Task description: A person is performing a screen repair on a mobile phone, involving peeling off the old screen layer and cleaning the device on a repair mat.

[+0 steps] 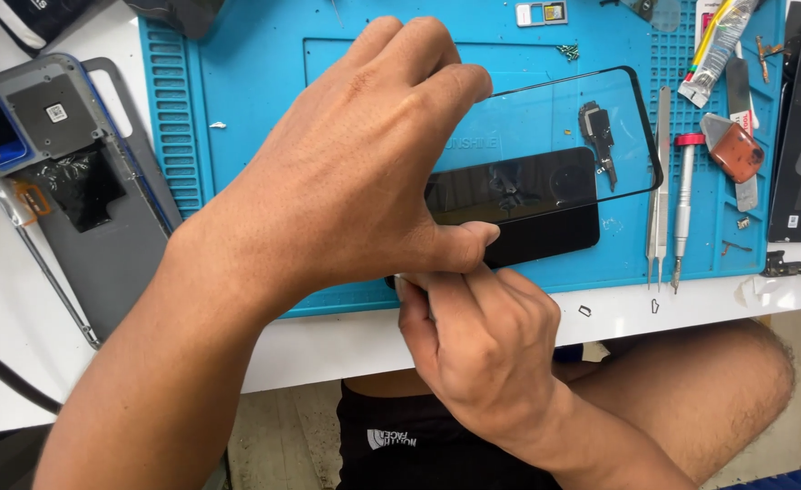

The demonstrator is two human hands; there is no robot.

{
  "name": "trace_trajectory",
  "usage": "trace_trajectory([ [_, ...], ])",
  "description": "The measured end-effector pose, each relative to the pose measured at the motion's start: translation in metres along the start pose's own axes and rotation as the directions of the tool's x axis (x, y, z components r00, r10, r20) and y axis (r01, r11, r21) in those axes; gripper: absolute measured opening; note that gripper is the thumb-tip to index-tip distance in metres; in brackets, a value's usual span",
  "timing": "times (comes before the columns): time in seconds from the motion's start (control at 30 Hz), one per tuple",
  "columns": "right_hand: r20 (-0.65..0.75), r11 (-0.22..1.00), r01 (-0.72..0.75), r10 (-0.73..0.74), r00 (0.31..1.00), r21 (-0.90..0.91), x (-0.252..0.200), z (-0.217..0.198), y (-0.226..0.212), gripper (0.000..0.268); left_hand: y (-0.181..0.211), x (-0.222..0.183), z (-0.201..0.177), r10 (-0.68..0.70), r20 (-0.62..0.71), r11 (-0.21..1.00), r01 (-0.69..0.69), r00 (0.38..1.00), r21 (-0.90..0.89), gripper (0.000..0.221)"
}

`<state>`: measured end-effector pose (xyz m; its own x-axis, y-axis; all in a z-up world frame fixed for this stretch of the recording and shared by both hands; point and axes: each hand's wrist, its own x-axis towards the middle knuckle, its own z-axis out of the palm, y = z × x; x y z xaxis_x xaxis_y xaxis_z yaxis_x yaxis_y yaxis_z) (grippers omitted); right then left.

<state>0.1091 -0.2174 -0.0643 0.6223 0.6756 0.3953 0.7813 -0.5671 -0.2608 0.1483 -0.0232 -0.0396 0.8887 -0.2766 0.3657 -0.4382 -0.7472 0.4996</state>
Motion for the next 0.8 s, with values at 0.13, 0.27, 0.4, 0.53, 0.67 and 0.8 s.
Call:
trace_trajectory([
  [0.13,0.060,0.994,-0.103,0.106,0.993,-0.040,-0.007,-0.012,0.015,0.026,0.000,0.000,-0.002,0.004,0.008,1.000,-0.004,1.000,-0.007,0.087],
  [0.27,0.105,0.987,-0.137,0.145,0.984,-0.084,-0.019,-0.031,0.047,0.006,0.001,0.000,-0.002,-0.003,0.036,1.000,0.003,0.999,0.002,0.090],
  [0.4,0.096,0.925,-0.301,0.330,0.939,-0.233,-0.046,-0.043,0.093,0.008,0.002,0.000,-0.003,-0.024,0.033,1.000,0.024,0.999,0.001,0.082],
  [0.53,0.004,0.895,-0.390,0.400,0.916,-0.218,-0.052,-0.056,0.108,0.014,0.002,-0.001,-0.004,-0.044,0.042,0.999,0.044,0.998,0.006,0.081],
  [0.67,0.038,0.928,-0.340,0.349,0.936,-0.156,-0.042,-0.054,0.076,0.014,0.000,0.000,0.000,-0.043,0.052,0.999,0.043,0.998,0.017,0.082],
  [0.8,0.142,0.983,-0.178,0.170,0.975,0.042,-0.015,-0.037,0.026,0.007,-0.001,0.000,0.001,-0.024,0.059,1.000,0.024,0.998,0.010,0.080],
])
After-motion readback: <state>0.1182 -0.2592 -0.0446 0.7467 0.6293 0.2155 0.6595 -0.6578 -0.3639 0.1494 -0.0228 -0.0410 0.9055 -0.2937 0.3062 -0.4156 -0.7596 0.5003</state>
